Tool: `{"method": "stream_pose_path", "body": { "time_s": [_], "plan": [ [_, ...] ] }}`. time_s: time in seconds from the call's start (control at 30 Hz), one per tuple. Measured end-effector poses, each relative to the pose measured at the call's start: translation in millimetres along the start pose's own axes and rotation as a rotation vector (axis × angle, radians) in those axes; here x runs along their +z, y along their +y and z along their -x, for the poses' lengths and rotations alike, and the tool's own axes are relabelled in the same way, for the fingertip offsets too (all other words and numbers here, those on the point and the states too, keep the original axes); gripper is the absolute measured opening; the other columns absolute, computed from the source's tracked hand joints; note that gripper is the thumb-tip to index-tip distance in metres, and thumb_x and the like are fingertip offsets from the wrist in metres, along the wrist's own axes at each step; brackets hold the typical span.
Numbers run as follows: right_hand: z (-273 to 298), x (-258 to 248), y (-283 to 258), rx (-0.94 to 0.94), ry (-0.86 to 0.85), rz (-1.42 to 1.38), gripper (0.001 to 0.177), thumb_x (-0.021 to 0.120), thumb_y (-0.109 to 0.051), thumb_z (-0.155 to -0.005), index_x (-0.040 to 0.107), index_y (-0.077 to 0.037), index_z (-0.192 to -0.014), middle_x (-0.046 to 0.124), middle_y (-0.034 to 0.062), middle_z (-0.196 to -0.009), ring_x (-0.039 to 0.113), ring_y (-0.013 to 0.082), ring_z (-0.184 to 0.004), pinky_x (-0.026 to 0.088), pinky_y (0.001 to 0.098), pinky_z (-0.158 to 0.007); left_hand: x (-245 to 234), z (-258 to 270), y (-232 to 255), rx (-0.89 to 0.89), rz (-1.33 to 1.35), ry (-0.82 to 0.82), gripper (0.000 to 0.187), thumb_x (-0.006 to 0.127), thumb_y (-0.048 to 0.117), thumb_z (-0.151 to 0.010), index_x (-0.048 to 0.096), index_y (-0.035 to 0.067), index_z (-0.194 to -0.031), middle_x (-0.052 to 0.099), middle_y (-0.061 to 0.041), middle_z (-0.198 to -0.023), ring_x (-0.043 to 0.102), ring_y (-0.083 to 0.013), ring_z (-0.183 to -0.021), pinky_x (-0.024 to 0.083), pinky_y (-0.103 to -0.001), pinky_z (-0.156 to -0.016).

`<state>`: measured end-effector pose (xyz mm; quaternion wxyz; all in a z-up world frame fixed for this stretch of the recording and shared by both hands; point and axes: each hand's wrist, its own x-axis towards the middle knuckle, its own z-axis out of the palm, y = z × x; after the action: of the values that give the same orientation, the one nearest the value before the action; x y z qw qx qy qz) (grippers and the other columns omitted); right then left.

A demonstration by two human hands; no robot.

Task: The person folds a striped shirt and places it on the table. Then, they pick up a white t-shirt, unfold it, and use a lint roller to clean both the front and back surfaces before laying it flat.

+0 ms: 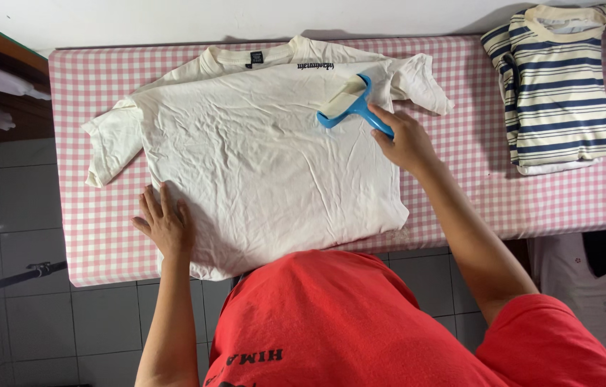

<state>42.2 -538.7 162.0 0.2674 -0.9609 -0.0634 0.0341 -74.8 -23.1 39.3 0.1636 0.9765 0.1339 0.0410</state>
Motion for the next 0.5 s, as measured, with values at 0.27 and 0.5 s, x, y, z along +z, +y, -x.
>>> {"method": "stream_pose_path", "body": {
  "time_s": [0.27,0.5],
  "plan": [
    [98,-23,-43,0.323,-0.281,-0.050,0.070,0.064,-0.026,-0.095,0.038,-0.010,-0.157,0.071,0.0170,-0.100,0.072,0.0274,-0.083,0.057,0.0453,-0.074,3,0,-5,0.000,-0.003,-0.002,0.055,0.043,0.036,-0.110,0.041,0.013,-0.160,0.029,-0.020,-0.168,0.020,-0.0389,-0.157,0.006,-0.077,-0.117],
    [104,-6,-42,0.370,-0.186,-0.070,0.065,0.061,-0.029,-0.099,0.041,-0.008,-0.157,0.074,0.0192,-0.092,0.073,0.0256,-0.076,0.057,0.0431,-0.073,3,0,-6,0.015,-0.009,0.014,0.055,0.048,0.033,-0.109,0.041,0.013,-0.160,0.031,-0.020,-0.167,0.022,-0.0405,-0.156,0.007,-0.080,-0.114]
  ]
}}
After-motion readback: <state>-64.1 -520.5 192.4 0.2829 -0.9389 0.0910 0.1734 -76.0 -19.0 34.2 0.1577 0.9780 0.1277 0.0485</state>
